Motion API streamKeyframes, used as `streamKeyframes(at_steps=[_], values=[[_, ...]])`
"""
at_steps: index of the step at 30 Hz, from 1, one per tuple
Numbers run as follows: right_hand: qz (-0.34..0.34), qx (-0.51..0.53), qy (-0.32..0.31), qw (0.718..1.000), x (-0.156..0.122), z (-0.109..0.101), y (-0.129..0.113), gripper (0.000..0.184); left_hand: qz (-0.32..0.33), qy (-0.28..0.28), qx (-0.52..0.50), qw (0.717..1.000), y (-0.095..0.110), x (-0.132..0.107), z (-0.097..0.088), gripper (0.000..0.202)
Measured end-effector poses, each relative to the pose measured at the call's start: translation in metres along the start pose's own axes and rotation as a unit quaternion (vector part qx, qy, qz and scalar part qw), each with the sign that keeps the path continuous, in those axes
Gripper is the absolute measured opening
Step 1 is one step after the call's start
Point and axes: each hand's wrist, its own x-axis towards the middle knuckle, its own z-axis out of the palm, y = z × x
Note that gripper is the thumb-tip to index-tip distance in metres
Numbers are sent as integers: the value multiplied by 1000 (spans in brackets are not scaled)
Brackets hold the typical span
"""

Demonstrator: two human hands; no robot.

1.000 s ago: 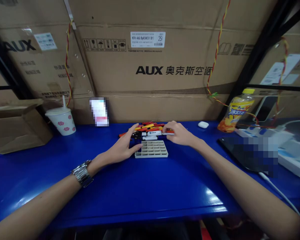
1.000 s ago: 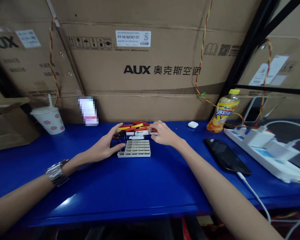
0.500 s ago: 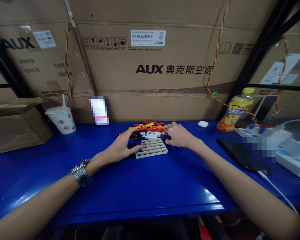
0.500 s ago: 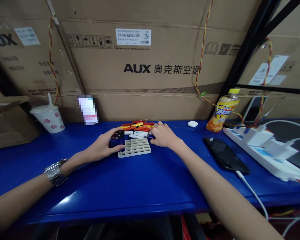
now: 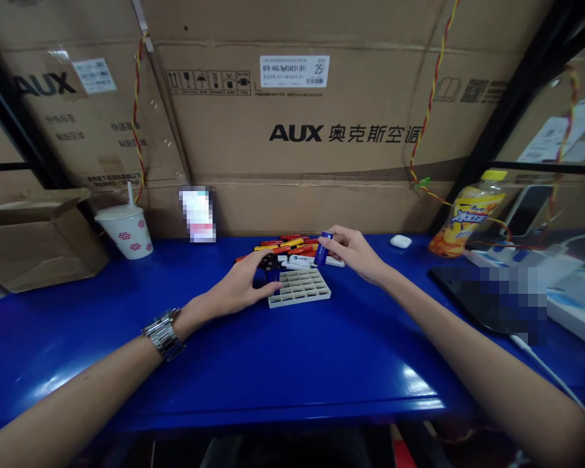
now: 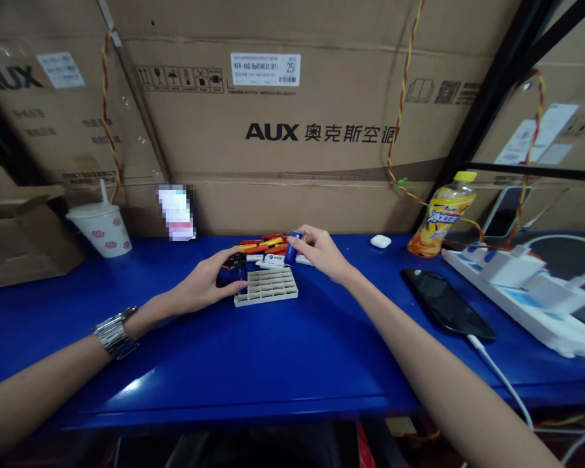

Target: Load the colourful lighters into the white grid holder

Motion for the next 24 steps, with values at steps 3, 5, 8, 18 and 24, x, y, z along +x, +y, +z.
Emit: streamKeyframes(at_steps=[3,5,8,18,24], values=[[44,79,-15,996,-2,2,-1,29,2,1,5,1000,0,0,0,67],[58,48,-56,996,-4,2,-2,28,3,1,6,1000,-1,0,0,67],[40,-84,-132,987,-6,2,-3,21,1,1,9,1000,-1,0,1,66],[-9,-325,-91,941,-8,11,-1,11,10,2,1,1000,-1,0,1,66],[25,-48,-55,997,-11,10,-12,16,16,-2,8,1000,-3,0,1,66]])
